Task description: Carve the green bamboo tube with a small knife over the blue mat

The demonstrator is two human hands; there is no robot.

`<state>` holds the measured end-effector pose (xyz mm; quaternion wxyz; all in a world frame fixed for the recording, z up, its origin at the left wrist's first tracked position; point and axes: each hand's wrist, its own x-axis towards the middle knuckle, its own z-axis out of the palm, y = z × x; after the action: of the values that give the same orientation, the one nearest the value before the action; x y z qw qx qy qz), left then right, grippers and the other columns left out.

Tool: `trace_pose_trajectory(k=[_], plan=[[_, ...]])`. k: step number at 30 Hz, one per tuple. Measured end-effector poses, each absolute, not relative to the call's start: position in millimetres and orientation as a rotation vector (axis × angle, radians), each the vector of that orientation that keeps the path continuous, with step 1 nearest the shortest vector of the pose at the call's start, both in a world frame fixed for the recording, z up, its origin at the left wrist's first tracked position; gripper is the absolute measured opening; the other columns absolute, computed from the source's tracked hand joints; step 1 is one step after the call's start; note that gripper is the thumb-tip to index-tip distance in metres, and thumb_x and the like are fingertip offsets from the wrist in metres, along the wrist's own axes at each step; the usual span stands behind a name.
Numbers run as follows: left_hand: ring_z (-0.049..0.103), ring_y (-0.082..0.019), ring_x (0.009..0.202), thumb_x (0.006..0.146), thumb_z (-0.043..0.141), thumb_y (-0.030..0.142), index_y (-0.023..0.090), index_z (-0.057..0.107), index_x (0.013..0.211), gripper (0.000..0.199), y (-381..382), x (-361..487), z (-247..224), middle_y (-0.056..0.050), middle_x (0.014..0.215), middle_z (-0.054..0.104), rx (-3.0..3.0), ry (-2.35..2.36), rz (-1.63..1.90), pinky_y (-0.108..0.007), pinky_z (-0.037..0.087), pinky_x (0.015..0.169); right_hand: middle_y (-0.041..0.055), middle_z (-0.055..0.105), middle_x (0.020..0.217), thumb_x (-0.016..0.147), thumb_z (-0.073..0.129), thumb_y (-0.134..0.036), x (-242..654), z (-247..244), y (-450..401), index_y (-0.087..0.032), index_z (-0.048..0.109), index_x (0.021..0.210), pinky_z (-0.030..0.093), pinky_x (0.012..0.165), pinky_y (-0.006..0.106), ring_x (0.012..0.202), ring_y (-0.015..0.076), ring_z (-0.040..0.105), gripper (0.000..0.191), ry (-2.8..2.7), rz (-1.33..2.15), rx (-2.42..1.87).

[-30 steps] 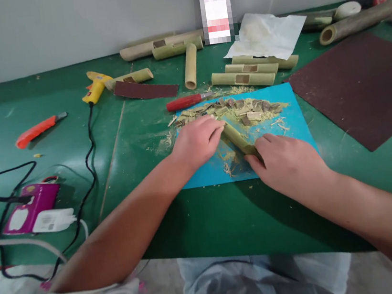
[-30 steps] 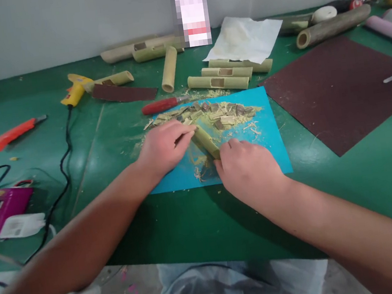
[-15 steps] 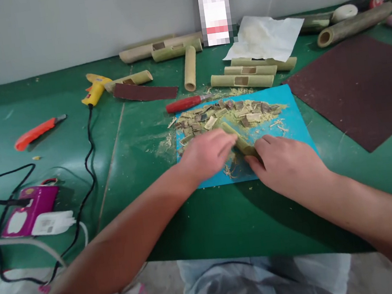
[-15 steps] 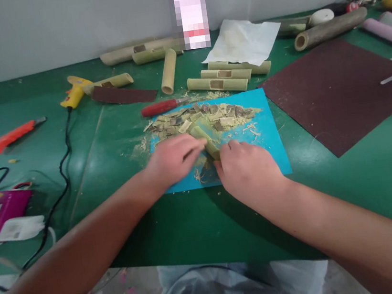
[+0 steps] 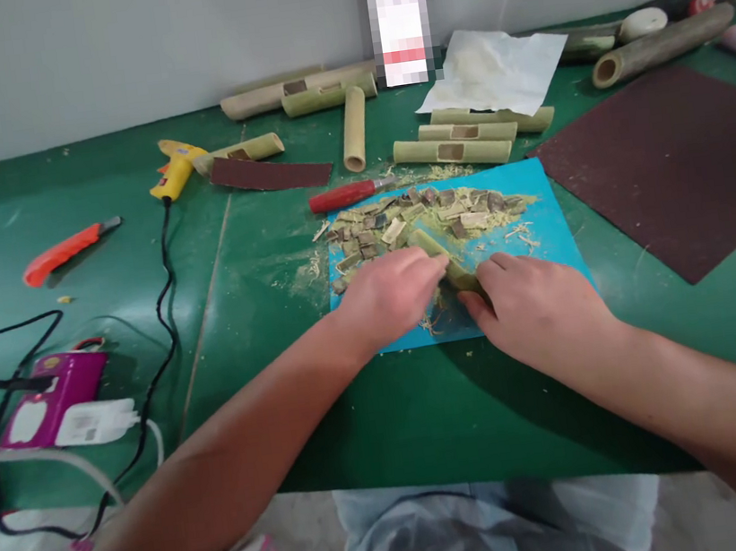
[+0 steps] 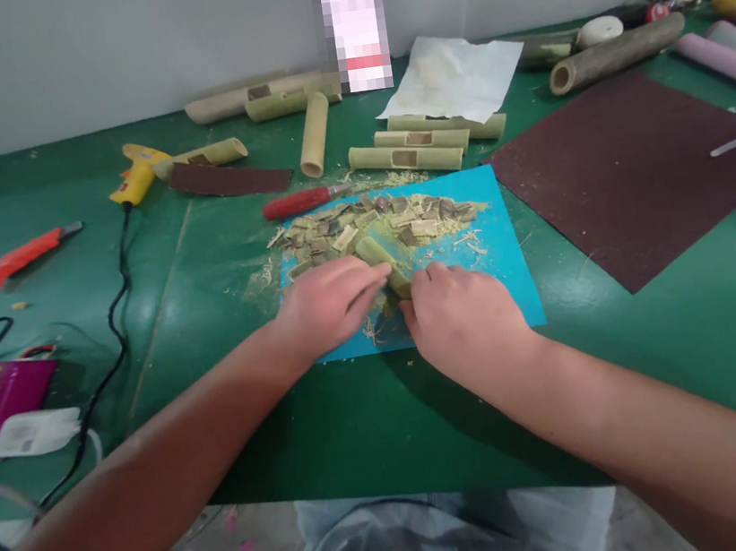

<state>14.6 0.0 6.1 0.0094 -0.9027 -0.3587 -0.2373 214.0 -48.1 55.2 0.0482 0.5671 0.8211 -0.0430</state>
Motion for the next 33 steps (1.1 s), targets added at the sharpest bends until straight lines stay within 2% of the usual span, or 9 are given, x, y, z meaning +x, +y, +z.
trace_pose_trajectory(k=[3, 7, 13, 18, 23, 29, 33], plan=[[0.067, -0.016, 0.077, 0.105, 0.041, 0.027, 0.014, 0.071, 0.104, 0.032, -4, 18, 6, -0.008, 0.087, 0.072, -2.752, -1.199, -0.807, -0.026, 0.054, 0.068, 0.0133, 0.069, 0.084, 0.098, 0.044, -0.028, 214, 55, -48, -0.014, 0.069, 0.090, 0.023, 0.053, 0.031, 0.070, 0.0204, 0.062, 0.029, 2.506, -0.094, 1.723], [0.065, -0.015, 0.071, 0.107, 0.038, 0.027, 0.013, 0.071, 0.100, 0.036, -12, 25, 6, -0.005, 0.077, 0.068, -2.839, -1.077, -0.752, -0.026, 0.052, 0.064, 0.0122, 0.068, 0.083, 0.098, 0.043, -0.027, 214, 54, -51, -0.014, 0.068, 0.087, 0.022, 0.053, 0.031, 0.069, 0.0192, 0.060, 0.030, 2.527, -0.049, 1.690], [0.069, -0.016, 0.081, 0.106, 0.042, 0.028, 0.013, 0.070, 0.109, 0.032, -12, 25, 8, -0.007, 0.087, 0.072, -2.855, -1.105, -0.794, -0.026, 0.055, 0.071, 0.0114, 0.066, 0.079, 0.093, 0.052, -0.029, 212, 55, -53, -0.014, 0.068, 0.086, 0.021, 0.053, 0.031, 0.068, 0.0196, 0.059, 0.023, 2.559, 0.043, 1.696], [0.069, -0.016, 0.078, 0.103, 0.047, 0.023, 0.013, 0.071, 0.105, 0.026, -6, 19, 10, -0.007, 0.087, 0.073, -2.741, -1.216, -0.881, -0.027, 0.055, 0.070, 0.0097, 0.065, 0.075, 0.094, 0.048, -0.026, 213, 53, -53, -0.015, 0.067, 0.084, 0.022, 0.052, 0.031, 0.064, 0.0176, 0.057, 0.024, 2.600, 0.010, 1.745], [0.069, -0.017, 0.087, 0.102, 0.048, 0.022, 0.016, 0.071, 0.104, 0.024, -1, 17, 10, -0.007, 0.093, 0.074, -2.697, -1.364, -0.904, -0.028, 0.056, 0.077, 0.0094, 0.067, 0.080, 0.094, 0.048, -0.028, 213, 50, -51, -0.016, 0.066, 0.083, 0.024, 0.054, 0.031, 0.068, 0.0181, 0.058, 0.024, 2.619, -0.084, 1.780], [0.065, -0.015, 0.073, 0.106, 0.040, 0.028, 0.016, 0.071, 0.100, 0.034, -9, 21, 9, -0.004, 0.079, 0.068, -2.939, -1.079, -0.740, -0.026, 0.052, 0.065, 0.0106, 0.069, 0.085, 0.096, 0.050, -0.028, 212, 52, -49, -0.015, 0.067, 0.087, 0.026, 0.055, 0.031, 0.074, 0.0198, 0.060, 0.024, 2.562, -0.161, 1.731], [0.065, -0.016, 0.077, 0.105, 0.042, 0.028, 0.015, 0.071, 0.102, 0.032, -1, 18, 8, -0.006, 0.084, 0.069, -2.788, -1.194, -0.864, -0.026, 0.051, 0.067, 0.0112, 0.069, 0.084, 0.096, 0.048, -0.028, 212, 53, -49, -0.015, 0.067, 0.086, 0.026, 0.055, 0.031, 0.072, 0.0196, 0.060, 0.025, 2.550, -0.149, 1.765]])
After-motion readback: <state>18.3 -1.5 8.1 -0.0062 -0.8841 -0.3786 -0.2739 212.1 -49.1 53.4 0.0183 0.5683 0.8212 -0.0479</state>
